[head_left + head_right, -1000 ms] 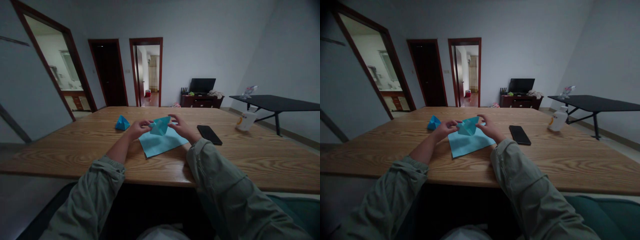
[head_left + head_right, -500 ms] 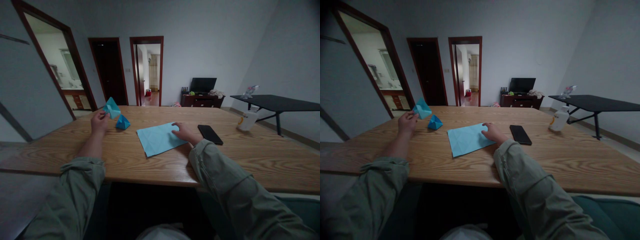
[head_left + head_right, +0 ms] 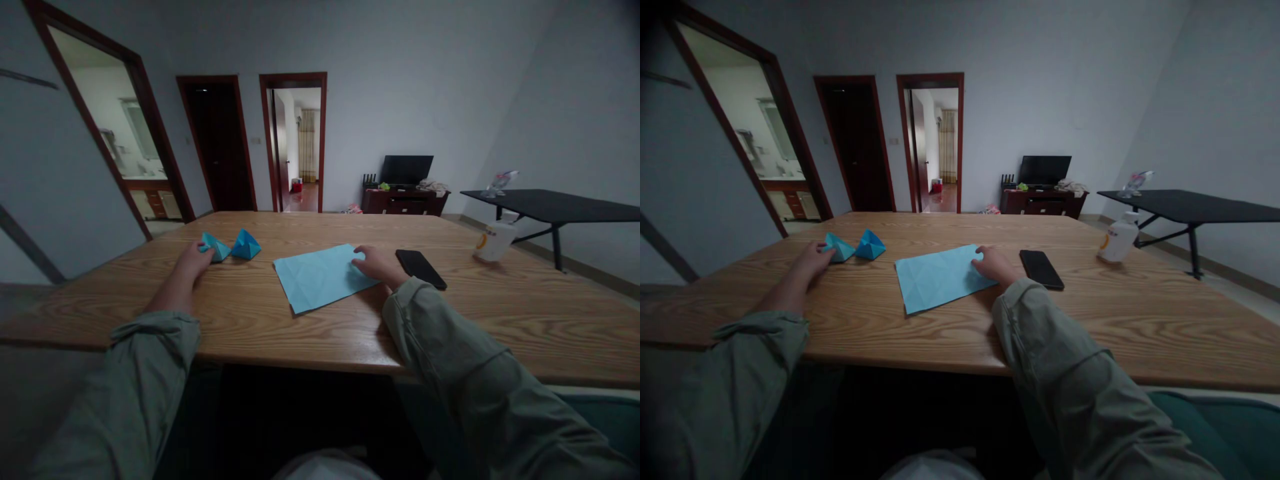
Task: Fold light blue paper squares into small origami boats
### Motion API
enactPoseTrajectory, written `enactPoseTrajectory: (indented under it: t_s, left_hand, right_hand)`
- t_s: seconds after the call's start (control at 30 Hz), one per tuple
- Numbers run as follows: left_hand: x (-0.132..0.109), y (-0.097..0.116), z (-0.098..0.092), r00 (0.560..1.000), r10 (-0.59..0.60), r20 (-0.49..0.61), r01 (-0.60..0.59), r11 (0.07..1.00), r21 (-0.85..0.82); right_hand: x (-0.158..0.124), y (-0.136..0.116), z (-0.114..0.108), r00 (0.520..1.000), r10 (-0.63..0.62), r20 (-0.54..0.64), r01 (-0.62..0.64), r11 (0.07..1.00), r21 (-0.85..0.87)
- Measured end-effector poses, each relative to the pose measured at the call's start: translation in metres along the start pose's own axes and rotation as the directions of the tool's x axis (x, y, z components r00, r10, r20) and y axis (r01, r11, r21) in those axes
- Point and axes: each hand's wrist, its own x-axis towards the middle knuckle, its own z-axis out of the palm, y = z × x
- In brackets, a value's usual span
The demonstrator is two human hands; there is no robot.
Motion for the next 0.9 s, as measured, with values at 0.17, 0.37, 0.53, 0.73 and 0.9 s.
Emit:
enactPoseTrajectory:
  t_s: [0.17, 0.37, 0.53, 0.73, 0.9]
  left_hand:
    - [-0.039, 0.046, -0.008, 0.948, 0.309, -0.081, -0.311, 0.95, -0.023]
    - [-0.103, 0.093, 0.035, 0.444, 0.493, 0.749, -0.531, 0.817, -0.224]
    - [-0.1, 0.1, 0.049, 0.375, 0.392, 0.84, -0.607, 0.789, -0.097]
    - [-0.096, 0.115, 0.057, 0.346, 0.355, 0.868, -0.666, 0.744, -0.039]
    - [-0.103, 0.133, 0.077, 0.31, 0.362, 0.879, -0.672, 0.738, -0.066]
  right_hand:
    - [0.005, 0.013, -0.008, 0.986, 0.163, -0.03, -0.162, 0.987, 0.01]
    - [0.006, 0.014, -0.017, 0.932, 0.36, 0.046, -0.355, 0.879, 0.319]
    - [0.0, 0.009, -0.029, 0.851, 0.461, 0.252, -0.498, 0.551, 0.67]
    - [-0.005, 0.002, -0.049, 0.879, 0.328, 0.347, -0.441, 0.28, 0.853]
    - [-0.017, -0.026, -0.064, 0.977, 0.041, 0.21, -0.213, 0.085, 0.973]
